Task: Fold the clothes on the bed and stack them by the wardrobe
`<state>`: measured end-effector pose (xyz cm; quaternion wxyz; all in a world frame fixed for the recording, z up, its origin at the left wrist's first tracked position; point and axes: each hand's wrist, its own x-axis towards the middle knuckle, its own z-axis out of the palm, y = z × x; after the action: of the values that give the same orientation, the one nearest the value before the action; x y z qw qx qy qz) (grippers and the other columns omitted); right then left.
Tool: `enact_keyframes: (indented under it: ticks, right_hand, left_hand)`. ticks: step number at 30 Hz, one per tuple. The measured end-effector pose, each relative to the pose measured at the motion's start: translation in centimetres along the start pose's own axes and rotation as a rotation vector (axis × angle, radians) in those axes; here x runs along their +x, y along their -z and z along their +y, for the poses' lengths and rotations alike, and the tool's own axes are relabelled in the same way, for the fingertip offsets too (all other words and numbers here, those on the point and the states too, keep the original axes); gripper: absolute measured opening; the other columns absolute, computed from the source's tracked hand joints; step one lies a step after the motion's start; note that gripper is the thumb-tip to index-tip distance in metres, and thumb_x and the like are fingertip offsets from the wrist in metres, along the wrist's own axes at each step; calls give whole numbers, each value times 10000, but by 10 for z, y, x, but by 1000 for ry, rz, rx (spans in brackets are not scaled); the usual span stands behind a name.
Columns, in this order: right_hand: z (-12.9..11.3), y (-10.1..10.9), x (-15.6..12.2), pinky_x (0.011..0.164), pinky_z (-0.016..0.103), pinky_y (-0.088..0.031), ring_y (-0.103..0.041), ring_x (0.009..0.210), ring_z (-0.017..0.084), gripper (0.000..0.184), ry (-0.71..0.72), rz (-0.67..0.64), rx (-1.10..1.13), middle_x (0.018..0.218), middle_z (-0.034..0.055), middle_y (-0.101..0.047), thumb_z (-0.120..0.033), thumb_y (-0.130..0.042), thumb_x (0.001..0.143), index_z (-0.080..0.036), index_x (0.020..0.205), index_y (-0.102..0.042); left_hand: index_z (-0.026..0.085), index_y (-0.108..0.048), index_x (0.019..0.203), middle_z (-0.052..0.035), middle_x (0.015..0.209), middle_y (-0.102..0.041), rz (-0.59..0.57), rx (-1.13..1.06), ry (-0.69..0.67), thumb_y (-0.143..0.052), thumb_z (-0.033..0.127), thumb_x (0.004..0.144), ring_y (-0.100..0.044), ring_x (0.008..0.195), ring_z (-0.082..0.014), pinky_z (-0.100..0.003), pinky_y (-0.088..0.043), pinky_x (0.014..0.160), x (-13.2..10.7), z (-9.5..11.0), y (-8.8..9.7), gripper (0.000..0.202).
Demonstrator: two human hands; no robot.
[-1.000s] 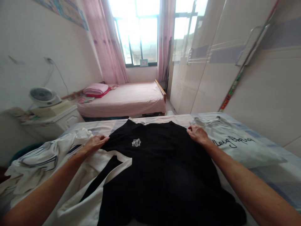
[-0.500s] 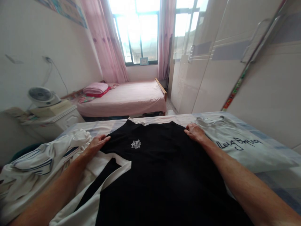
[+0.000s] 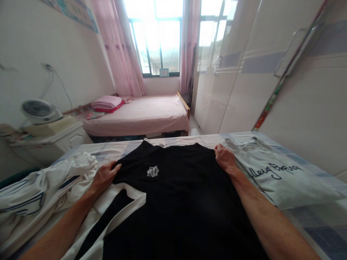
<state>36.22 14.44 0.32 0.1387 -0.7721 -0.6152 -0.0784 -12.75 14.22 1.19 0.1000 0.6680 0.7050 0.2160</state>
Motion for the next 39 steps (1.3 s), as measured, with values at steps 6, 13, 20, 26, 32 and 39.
enact_keyframes:
  ticks: [6, 13, 20, 26, 32, 39]
  right_hand:
    - [9, 11, 6, 669, 277, -409, -630, 796, 201, 301, -2, -169, 164, 873, 55, -686, -454, -465, 829, -206, 942, -593]
    - [16, 6, 7, 696, 290, -414, -618, 836, 216, 263, -30, -153, 139, 890, 62, -677, -395, -464, 814, -202, 925, -604]
    - [7, 12, 2, 790, 330, -439, -602, 952, 244, 266, -18, 21, 112, 994, 101, -658, -314, -406, 849, -187, 969, -606]
    - [-41, 20, -19, 1071, 402, -304, -378, 1313, 242, 475, 567, -116, 298, 1421, 66, -441, -463, -382, 889, -233, 1281, -522]
    - [-43, -12, -24, 1124, 465, -178, -205, 1395, 249, 627, 534, -305, 137, 1516, 35, -267, -584, -264, 892, -274, 1429, -353]
    - [0, -21, -4, 1131, 444, -178, -262, 1376, 267, 680, 261, -135, -35, 1482, 121, -330, -544, -237, 892, -128, 1405, -398]
  left_hand:
    - [208, -609, 843, -55, 789, -671, 4, 30, 15, -394, 446, 830, -635, 769, -223, -246, -387, 623, 0, 0, -1, 321]
    - [202, -618, 843, -59, 779, -674, 1, 24, 23, -392, 453, 816, -629, 763, -224, -251, -393, 630, 0, 1, 0, 339]
    - [204, -608, 839, -57, 783, -669, -5, 16, 11, -392, 461, 817, -630, 778, -228, -252, -394, 645, 1, -1, -1, 336]
    - [204, -615, 861, -54, 790, -668, 2, 8, 42, -408, 449, 809, -627, 775, -220, -249, -389, 642, 4, -4, -4, 325]
    - [208, -606, 819, -44, 744, -655, 12, -6, 25, -411, 452, 804, -615, 735, -212, -247, -378, 629, 3, -4, -4, 314]
    - [211, -592, 787, -42, 743, -654, 25, -28, 17, -419, 436, 802, -613, 731, -208, -247, -379, 634, 1, -1, -3, 284]
